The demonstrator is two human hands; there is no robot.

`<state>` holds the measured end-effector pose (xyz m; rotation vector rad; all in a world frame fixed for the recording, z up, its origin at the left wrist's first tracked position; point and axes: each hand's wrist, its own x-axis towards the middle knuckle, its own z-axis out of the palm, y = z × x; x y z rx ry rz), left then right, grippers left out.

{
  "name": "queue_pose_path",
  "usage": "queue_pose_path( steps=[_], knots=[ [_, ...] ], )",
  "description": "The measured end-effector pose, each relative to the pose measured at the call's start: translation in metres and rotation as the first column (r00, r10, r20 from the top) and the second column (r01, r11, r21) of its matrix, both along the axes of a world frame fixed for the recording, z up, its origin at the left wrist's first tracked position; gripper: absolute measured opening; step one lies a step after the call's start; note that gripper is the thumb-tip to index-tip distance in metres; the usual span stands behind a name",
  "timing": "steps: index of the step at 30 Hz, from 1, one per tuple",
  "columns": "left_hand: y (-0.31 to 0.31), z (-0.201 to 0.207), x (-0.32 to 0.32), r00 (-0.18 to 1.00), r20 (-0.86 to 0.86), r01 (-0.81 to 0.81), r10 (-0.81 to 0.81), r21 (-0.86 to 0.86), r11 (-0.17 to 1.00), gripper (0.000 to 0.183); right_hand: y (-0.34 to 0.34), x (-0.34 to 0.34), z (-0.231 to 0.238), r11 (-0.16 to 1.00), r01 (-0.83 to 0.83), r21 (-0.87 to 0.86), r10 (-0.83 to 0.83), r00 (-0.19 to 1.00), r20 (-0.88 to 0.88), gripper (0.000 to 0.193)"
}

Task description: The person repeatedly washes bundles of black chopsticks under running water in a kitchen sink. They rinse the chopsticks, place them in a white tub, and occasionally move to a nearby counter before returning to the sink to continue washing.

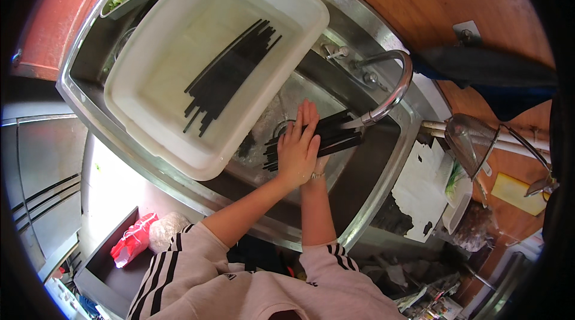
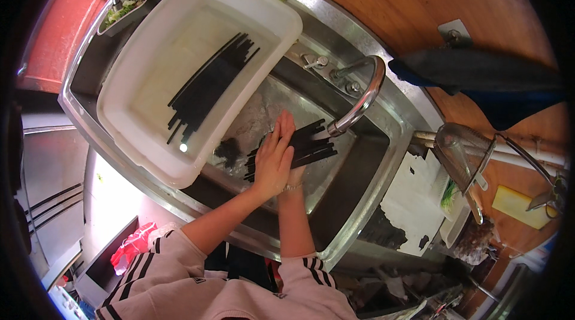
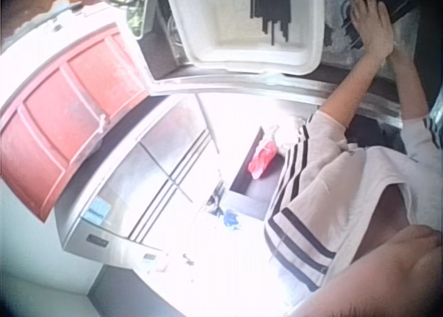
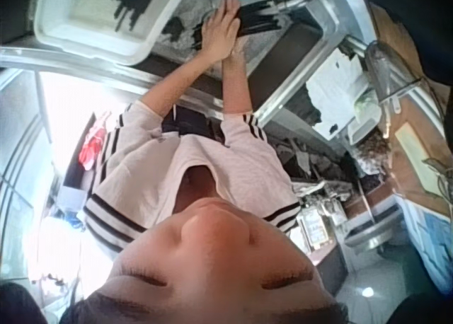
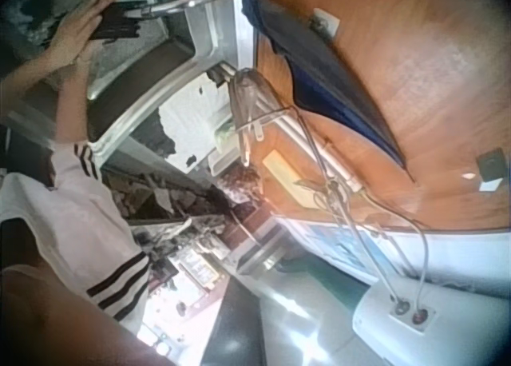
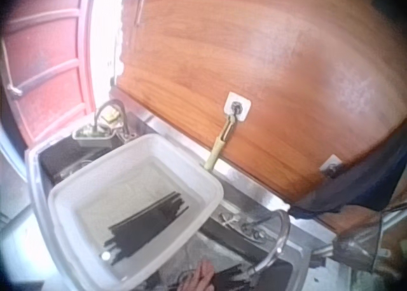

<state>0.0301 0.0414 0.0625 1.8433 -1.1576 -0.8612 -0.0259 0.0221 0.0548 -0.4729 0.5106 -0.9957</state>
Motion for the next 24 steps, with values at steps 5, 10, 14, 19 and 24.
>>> queue_pose_path(
  steps=[5,10,14,19,24],
  knots=[
    [0.011,0.005,0.001,0.977,-0.202,-0.078,0.063,-0.064,0.995,0.040,0.012,-0.002,0.001,0.959,0.079,0.273,-0.107,0.990,0.092,0.059],
    [0.018,0.020,0.006,0.989,0.072,0.122,-0.132,0.126,0.984,0.041,0.021,0.002,0.012,0.995,-0.014,-0.099,0.008,0.998,-0.058,0.063],
    [0.019,0.023,0.009,0.984,-0.175,-0.038,0.012,-0.143,0.989,0.040,0.024,0.004,0.020,0.917,0.097,0.387,-0.189,0.960,0.208,0.062],
    [0.025,0.023,0.012,0.930,0.343,0.136,-0.130,0.007,0.991,0.035,0.022,0.003,0.018,0.999,0.033,-0.005,-0.033,0.996,-0.081,0.058],
    [0.018,0.014,0.006,0.981,-0.194,-0.045,0.026,-0.095,0.994,0.037,0.016,0.005,0.015,0.941,0.082,0.330,-0.133,0.982,0.135,0.058]
  ],
)
